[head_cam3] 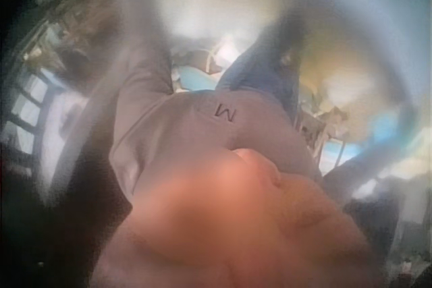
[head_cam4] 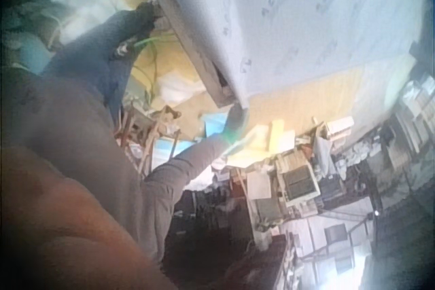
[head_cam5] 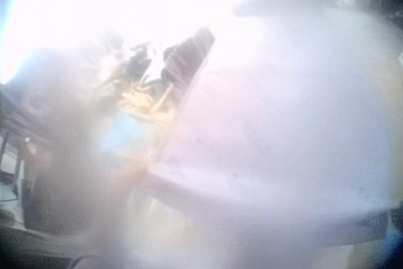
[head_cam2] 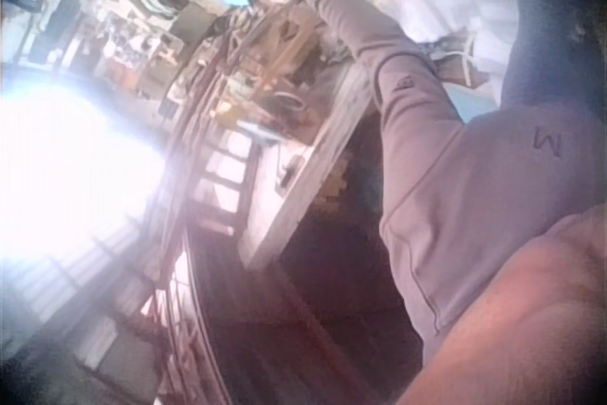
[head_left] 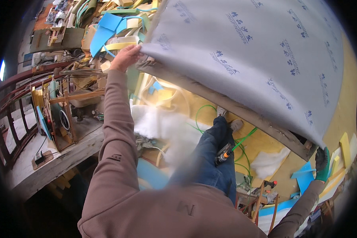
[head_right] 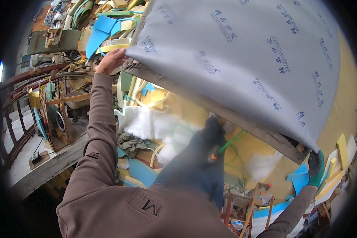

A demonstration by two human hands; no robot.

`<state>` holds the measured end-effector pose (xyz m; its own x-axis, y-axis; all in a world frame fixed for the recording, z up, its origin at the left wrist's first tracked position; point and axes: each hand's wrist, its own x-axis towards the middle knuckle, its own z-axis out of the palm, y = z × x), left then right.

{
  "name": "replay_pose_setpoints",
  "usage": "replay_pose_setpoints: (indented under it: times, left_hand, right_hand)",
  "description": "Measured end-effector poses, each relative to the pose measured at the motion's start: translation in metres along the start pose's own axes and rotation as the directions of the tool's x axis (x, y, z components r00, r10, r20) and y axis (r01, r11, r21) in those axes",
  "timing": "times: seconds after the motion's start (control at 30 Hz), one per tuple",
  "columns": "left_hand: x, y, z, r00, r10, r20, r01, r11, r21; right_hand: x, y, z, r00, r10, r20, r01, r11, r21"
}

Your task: The person staples a large gray fabric sheet onto a rectangular foam cushion using a pneumatic staple gun. They pull and smooth the fabric, then drive staples along the edges and corners to secure it. The person repositions the cushion multiple times to access different sides.

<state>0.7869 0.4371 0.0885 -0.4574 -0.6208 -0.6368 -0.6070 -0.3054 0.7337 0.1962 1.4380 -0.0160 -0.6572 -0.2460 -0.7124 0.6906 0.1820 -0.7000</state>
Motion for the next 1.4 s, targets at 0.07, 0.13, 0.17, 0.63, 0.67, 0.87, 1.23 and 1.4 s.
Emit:
replay_pose_setpoints:
  times: [0.07, 0.13, 0.17, 0.63, 0.67, 0.87, 1.23, 1.4]
  left_hand:
    - [0.01, -0.011, 0.003, 0.992, 0.128, -0.018, -0.129, 0.987, -0.095]
    - [0.015, -0.027, 0.003, 0.981, 0.169, -0.092, -0.175, 0.983, -0.059]
    - [0.018, -0.034, 0.004, 0.972, 0.204, -0.115, -0.21, 0.977, -0.044]
    - [0.004, -0.06, 0.015, 0.963, 0.006, -0.269, 0.094, 0.93, 0.355]
    - [0.004, -0.057, 0.014, 0.965, -0.008, -0.262, 0.101, 0.935, 0.341]
    - [0.001, -0.05, 0.02, 0.955, -0.088, -0.285, 0.174, 0.941, 0.291]
    - [0.001, -0.075, 0.028, 0.919, 0.019, -0.394, 0.108, 0.949, 0.297]
    - [0.004, -0.077, 0.04, 0.871, 0.247, -0.425, 0.094, 0.765, 0.637]
  right_hand:
    - [0.02, 0.008, -0.005, 0.976, -0.184, 0.118, 0.159, 0.968, 0.192]
    - [0.032, 0.017, -0.005, 0.926, -0.241, 0.291, 0.131, 0.927, 0.351]
    - [0.029, 0.027, -0.004, 0.953, -0.177, 0.245, 0.096, 0.946, 0.311]
    - [-0.063, 0.017, 0.108, 0.942, 0.063, -0.33, -0.205, 0.886, -0.416]
    - [-0.062, 0.017, 0.107, 0.951, 0.078, -0.3, -0.208, 0.878, -0.432]
    - [-0.046, 0.025, 0.084, 0.961, 0.119, -0.251, -0.221, 0.873, -0.436]
    - [-0.034, 0.019, 0.082, 0.959, 0.135, -0.248, -0.252, 0.806, -0.536]
    - [-0.094, -0.016, 0.154, 0.884, -0.261, -0.389, -0.058, 0.764, -0.643]
